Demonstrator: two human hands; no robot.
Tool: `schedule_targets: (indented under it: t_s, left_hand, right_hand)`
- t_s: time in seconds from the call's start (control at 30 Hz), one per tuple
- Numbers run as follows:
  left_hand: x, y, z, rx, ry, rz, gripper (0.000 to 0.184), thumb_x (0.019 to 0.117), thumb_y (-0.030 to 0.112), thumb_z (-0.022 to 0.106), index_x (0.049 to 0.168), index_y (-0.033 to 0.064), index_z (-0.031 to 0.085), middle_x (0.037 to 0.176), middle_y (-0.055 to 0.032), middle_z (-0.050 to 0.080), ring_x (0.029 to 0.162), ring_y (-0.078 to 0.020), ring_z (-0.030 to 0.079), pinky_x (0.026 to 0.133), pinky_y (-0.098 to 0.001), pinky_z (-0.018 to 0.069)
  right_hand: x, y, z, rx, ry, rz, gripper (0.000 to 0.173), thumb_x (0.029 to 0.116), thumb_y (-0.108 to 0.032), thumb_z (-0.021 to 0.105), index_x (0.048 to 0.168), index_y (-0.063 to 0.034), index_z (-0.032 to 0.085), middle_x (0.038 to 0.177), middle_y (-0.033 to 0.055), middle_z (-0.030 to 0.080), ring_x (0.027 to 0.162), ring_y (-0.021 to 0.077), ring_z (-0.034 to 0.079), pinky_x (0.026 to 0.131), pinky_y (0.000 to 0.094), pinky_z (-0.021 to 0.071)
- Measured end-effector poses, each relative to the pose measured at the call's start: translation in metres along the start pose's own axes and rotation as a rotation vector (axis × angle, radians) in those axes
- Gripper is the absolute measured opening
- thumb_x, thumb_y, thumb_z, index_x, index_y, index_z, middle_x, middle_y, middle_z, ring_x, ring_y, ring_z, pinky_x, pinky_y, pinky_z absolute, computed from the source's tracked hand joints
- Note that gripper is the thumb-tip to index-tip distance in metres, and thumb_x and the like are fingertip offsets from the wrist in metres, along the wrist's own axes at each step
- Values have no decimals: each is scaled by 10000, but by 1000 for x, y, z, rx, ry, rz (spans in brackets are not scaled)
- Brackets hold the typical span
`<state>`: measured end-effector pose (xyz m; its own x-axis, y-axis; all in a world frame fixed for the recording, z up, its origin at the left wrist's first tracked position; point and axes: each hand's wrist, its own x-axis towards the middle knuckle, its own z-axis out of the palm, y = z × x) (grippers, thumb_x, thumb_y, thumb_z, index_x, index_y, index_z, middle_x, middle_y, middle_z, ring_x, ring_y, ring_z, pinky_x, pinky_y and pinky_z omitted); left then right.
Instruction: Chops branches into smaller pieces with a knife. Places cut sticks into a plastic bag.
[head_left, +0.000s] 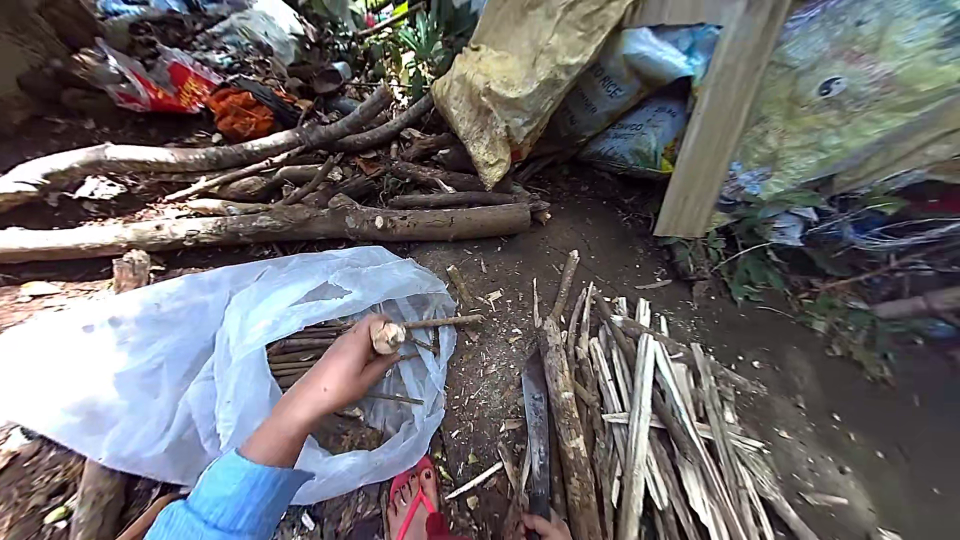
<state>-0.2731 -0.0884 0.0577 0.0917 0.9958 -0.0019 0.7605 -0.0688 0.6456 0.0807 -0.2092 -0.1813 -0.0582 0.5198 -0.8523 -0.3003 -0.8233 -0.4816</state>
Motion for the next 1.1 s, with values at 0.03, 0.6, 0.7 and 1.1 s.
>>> schedule_targets:
  t_s: [0.03,0.6,0.7,1.1]
  left_hand:
    - [6,10,-2,-114,19,67,443,937,94,686,1303,-111,542,1195,-238,675,1095,-284,686,998,-454,547]
    - [137,111,123,-638,-224,30,572,974,6,641,1477,-79,382,1396,-262,559,1234,-259,625,1073,-376,504]
    - [140,116,129,-586,-234,25,561,975,51,670,1462,-79,424,1382,-265,581,1236,-285,633,1086,-401,499]
    - [132,128,139,-549,-199,14,523,965,57,701,1419,-90,489,1333,-262,622,1200,-281,658,1078,-394,505]
  right_hand:
    - [-5,-5,-2,-26,72,-33,152,978,61,496,1114,-7,486,643,40,581,468,126,571,451,303,544]
    - [-82,-102,-25,-453,355,-406,495,858,4,688,1310,92,507,868,194,672,680,256,665,679,451,572]
    - [-131,-136,-6,-419,265,-606,456,901,19,658,1314,88,477,829,160,688,653,218,704,650,387,616]
    - [-194,-181,47,-1067,408,-617,493,974,-164,658,1398,11,478,1043,240,703,977,400,711,874,571,551]
